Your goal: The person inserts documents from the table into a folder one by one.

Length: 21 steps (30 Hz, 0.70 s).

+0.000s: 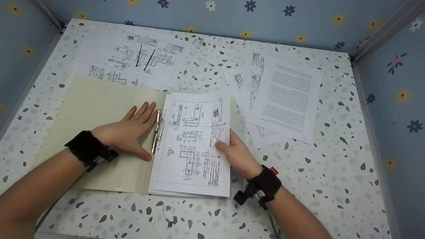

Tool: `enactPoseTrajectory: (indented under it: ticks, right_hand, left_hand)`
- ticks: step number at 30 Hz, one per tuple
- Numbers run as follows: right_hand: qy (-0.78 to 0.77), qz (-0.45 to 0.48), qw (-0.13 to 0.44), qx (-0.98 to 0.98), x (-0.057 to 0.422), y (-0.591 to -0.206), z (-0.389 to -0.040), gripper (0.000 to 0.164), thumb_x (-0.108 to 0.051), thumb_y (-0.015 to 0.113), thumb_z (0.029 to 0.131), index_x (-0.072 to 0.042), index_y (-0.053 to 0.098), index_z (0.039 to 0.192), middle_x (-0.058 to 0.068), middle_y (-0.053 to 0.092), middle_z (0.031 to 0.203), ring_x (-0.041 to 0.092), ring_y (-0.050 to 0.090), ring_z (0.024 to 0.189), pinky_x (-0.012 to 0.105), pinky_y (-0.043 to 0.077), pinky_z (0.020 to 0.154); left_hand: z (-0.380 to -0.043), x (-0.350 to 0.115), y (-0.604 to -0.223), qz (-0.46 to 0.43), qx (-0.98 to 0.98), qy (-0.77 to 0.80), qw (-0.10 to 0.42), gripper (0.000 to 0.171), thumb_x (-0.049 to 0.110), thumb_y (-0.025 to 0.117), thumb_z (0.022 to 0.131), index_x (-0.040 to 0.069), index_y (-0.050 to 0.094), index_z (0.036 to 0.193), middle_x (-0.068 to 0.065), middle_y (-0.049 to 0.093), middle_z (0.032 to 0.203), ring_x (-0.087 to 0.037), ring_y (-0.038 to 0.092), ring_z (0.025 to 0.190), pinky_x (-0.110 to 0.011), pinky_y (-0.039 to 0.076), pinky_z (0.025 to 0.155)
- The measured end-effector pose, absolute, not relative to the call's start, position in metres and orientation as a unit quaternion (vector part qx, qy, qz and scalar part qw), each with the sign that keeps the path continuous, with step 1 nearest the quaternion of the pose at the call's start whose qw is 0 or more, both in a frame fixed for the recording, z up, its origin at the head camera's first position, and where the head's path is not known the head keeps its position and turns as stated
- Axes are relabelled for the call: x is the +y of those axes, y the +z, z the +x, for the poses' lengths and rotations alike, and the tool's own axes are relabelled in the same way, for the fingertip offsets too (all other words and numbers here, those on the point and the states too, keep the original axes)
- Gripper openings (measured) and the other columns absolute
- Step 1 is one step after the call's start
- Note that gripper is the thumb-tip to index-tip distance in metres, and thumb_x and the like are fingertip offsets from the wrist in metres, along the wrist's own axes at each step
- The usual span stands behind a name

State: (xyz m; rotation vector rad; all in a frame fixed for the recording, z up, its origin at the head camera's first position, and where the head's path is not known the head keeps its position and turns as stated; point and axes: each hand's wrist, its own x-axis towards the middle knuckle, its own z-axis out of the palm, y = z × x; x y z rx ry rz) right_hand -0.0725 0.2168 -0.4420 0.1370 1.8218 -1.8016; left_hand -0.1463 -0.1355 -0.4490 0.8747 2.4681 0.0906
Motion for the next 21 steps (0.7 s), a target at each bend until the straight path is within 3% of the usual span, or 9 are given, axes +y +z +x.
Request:
enactPoseTrajectory:
  ticks: [21]
  right_hand:
    - [-0.673, 0.024, 0.307, 0.673, 0.2145, -0.4467, -0.0715, 0.05, -0.012, 0.046, 0.104, -0.018, 0.03, 0.151, 0.019, 0.062, 0.128, 0.041, 0.066, 0.106, 0.047, 0.055, 0.086]
  left_hand:
    - [-0.1461, -0.135, -0.4471, 0.322, 0.909, 0.044, 0.262, 0.149, 0.08, 0.072, 0.062, -0.001, -0.011, 0.156, -0.023, -0.027, 0.158, -0.038, -0.025, 0.146, -0.057, -0.011, 0.116]
